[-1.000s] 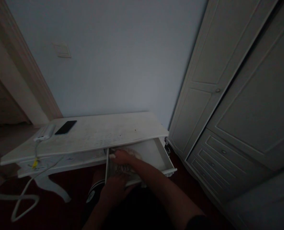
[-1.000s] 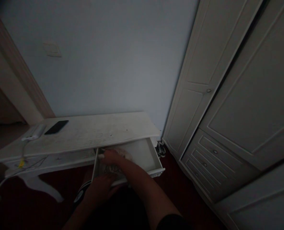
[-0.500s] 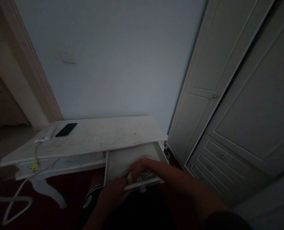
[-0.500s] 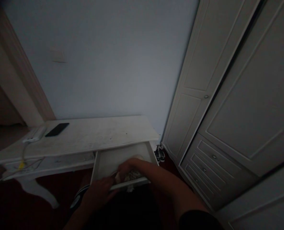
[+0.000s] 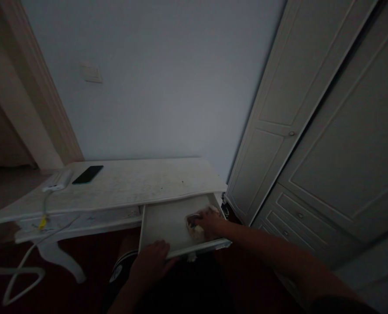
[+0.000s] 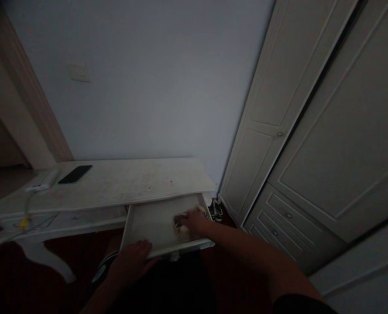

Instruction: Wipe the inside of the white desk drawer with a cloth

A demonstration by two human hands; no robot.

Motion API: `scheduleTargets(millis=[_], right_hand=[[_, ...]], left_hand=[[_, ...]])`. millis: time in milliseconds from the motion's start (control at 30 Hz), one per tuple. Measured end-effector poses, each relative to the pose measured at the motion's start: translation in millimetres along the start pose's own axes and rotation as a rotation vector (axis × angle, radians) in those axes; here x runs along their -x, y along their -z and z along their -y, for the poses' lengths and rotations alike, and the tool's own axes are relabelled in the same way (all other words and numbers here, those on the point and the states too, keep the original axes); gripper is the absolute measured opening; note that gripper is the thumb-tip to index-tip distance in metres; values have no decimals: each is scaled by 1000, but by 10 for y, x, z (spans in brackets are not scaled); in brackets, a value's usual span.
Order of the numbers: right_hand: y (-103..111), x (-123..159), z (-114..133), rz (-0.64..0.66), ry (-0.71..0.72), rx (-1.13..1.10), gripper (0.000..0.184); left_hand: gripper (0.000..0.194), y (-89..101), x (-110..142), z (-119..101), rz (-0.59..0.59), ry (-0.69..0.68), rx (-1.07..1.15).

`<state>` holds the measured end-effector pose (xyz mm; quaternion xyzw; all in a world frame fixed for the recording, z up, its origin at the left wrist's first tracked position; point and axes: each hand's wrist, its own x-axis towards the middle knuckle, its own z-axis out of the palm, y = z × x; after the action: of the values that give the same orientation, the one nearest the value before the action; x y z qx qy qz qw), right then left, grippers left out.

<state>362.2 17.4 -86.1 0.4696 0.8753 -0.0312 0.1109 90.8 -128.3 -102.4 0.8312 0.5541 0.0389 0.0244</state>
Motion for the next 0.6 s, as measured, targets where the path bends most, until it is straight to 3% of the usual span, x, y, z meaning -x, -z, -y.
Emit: scheduleTargets(millis=[100,300,467,600], right_hand=[[43,-81,-32,-49,-37,-26,67],[178,-421,72,-223,-253,-98,53],[255,-792,346,-281,-311,-213,40],[324,-1039,716,-326,-216,-333,43]], left_hand=[[45,-11,4,1,-1,1,-4],[44,-27,-7,1,12,-4,-14],[44,-12,-11,9,8,-14,5],[48,7,-8,6,22,-10,0]])
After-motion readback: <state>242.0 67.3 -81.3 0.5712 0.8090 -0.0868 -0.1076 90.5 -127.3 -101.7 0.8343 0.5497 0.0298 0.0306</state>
